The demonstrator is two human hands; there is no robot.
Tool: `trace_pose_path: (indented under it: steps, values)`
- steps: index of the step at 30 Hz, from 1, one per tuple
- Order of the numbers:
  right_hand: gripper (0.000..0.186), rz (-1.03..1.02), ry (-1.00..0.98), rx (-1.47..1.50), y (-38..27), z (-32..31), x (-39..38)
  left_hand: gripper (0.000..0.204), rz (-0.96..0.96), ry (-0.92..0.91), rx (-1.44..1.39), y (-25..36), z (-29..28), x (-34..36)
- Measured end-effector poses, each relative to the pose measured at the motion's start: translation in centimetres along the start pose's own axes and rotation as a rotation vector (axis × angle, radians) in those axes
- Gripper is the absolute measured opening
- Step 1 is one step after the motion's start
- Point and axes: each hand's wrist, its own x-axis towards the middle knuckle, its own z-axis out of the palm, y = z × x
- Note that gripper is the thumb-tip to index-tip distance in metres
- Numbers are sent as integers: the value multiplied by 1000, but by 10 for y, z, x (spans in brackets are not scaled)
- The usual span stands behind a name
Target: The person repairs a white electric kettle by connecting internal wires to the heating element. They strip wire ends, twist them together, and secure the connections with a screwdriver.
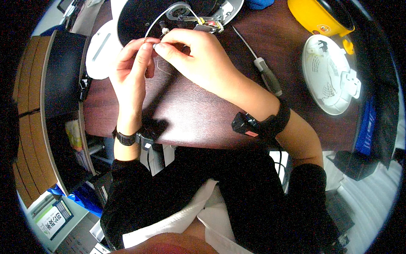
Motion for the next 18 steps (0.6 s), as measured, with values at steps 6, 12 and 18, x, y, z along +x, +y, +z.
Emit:
trace_pose_path:
  steps: [6,12,18]
  values:
    - [15,36,41,66,6,0,1,15,-21,-10,-27,-2,0,0]
    - [13,95,85,126,2,3,-3,15,-16,7,-58,-2,2,-1]
    - [12,43,110,141,1,4,-4,14,-4,0,-41,-1,4,0]
